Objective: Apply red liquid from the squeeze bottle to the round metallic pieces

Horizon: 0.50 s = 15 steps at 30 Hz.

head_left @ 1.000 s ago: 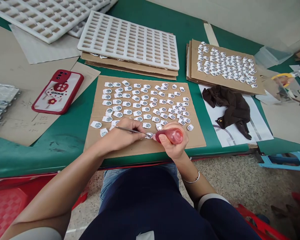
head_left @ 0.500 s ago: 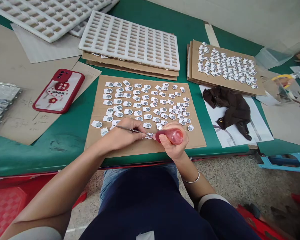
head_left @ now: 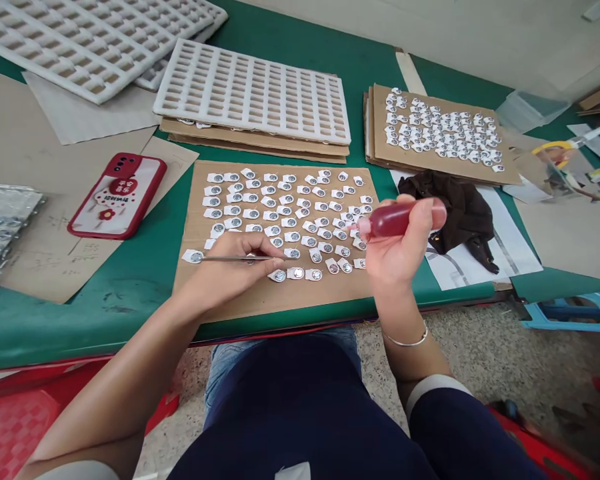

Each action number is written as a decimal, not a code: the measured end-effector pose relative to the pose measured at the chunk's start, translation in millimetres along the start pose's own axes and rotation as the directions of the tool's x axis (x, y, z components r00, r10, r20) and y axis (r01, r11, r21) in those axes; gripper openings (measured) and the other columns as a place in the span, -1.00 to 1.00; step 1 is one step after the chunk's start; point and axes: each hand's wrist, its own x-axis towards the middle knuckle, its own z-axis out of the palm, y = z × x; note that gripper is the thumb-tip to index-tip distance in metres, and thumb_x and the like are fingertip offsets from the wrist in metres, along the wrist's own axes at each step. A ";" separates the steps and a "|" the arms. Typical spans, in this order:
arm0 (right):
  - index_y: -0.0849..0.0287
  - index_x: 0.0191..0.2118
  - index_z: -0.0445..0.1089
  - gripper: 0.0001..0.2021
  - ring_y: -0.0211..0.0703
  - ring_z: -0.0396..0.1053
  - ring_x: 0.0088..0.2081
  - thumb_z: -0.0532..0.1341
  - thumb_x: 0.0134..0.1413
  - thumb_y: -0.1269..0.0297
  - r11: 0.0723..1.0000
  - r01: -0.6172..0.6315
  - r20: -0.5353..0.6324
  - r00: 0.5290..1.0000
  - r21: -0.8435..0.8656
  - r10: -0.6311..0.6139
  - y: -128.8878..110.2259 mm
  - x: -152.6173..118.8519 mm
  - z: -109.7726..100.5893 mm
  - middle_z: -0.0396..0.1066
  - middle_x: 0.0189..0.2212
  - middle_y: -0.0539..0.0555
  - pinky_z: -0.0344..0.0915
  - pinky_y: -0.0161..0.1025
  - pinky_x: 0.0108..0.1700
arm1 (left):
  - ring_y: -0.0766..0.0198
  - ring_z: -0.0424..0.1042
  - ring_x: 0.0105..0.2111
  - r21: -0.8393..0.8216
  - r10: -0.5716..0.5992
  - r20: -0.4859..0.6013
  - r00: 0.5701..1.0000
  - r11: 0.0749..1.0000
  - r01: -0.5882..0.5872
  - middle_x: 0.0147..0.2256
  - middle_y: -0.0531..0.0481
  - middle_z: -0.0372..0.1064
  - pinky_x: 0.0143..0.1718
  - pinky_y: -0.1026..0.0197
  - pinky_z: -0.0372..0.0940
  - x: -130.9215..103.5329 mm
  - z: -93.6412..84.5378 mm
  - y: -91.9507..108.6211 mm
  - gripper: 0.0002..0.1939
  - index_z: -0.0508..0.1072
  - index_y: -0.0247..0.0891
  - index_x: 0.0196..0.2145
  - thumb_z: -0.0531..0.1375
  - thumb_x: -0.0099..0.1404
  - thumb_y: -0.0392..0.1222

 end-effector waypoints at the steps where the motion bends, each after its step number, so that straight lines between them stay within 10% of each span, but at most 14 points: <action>1: 0.02 -0.37 0.20 -0.79 -0.31 0.29 -0.60 0.02 0.08 0.02 1.000 0.017 0.009 1.000 -0.002 -0.017 -3.3 7.5 1.7 0.21 -0.49 -0.06 0.16 -0.32 -0.66 | 0.28 0.40 -0.45 0.031 0.033 -0.017 0.999 0.999 -0.033 -0.45 0.02 0.45 -0.44 0.26 0.27 -2.1 0.4 -0.7 -0.87 0.48 -0.20 -0.42 0.25 0.09 -0.11; 7: 0.05 -0.43 0.21 -0.73 -0.28 0.32 -0.60 0.11 0.01 -0.05 0.999 0.014 0.076 0.997 0.032 -0.017 -11.4 37.1 13.6 0.22 -0.58 -0.09 0.05 -0.32 -0.65 | 0.20 0.39 -0.17 0.045 0.155 0.013 0.988 0.987 -0.155 -0.22 -0.03 0.42 -0.19 0.18 0.29 -7.8 9.0 -6.3 -0.90 0.41 -0.21 -0.37 0.17 0.20 -0.14; 15: 0.07 -0.49 0.18 -0.63 -0.32 0.25 -0.68 0.15 -0.09 -0.16 0.994 0.004 -0.012 1.000 0.105 -0.003 -3.2 60.6 8.0 0.16 -0.69 -0.14 -0.07 -0.35 -0.72 | 0.27 0.42 -0.39 0.149 0.069 -0.074 0.995 0.987 -0.057 -0.31 0.00 0.45 -0.39 0.24 0.30 -1.7 18.6 -1.0 -0.83 0.41 -0.19 -0.30 0.22 0.16 -0.10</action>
